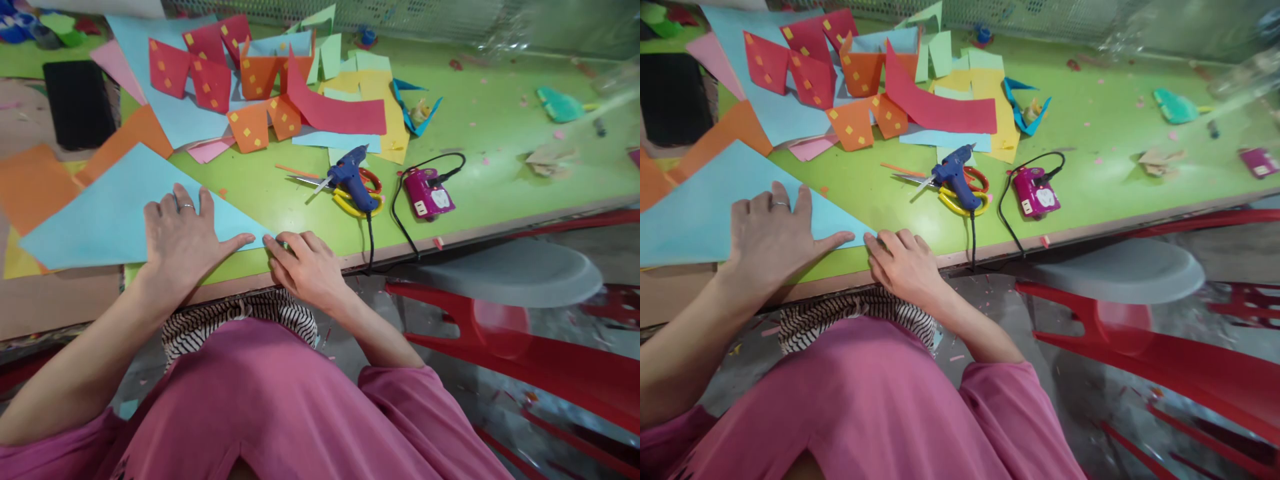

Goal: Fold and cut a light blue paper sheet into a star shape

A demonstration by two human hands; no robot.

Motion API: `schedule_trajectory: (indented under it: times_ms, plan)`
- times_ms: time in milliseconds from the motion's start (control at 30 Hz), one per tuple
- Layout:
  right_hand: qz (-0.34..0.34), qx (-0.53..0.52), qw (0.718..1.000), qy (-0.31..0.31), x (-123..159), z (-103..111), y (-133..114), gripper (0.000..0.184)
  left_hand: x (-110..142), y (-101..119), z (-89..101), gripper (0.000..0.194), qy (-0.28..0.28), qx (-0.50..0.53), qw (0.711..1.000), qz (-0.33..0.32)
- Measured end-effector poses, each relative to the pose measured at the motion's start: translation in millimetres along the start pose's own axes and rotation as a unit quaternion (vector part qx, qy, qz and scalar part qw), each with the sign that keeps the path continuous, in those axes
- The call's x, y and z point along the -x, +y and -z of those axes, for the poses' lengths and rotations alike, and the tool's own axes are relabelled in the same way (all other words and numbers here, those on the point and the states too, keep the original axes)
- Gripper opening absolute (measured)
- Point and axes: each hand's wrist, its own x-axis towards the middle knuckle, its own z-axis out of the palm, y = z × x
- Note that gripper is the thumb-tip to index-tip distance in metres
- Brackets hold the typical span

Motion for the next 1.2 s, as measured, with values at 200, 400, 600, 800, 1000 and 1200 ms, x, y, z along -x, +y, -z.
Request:
schedule_trajectory:
  times_ms: [200,400,600,800,1000,1200]
  plan:
    - [-0.003,0.015,1.0,-0.024,-2.7,-2.6,-1.4,0.041,7.1,-3.9,-10.1,0.087,0.07,0.018,0.997,-0.038]
    - [0.029,0.043,0.998,0.041,-3.8,-4.7,4.4,0.036,48.1,9.7,-44.0,0.074,0.19,0.052,0.955,-0.22]
    - [0.06,0.07,0.993,0.079,-8.3,-2.2,8.7,0.03,55.4,10.9,-69.6,0.111,0.196,0.019,0.957,-0.214]
    - [0.068,0.095,0.991,0.064,-5.9,4.0,9.4,0.029,56.2,-3.2,-66.1,0.12,0.146,0.011,0.964,-0.22]
    - [0.074,0.144,0.985,0.066,4.2,14.0,17.8,0.026,50.5,8.8,-61.0,0.121,0.133,0.018,0.96,-0.248]
    - [0.078,0.153,0.982,0.074,5.0,15.3,20.2,0.023,52.3,-2.5,-62.6,0.124,0.122,0.023,0.966,-0.228]
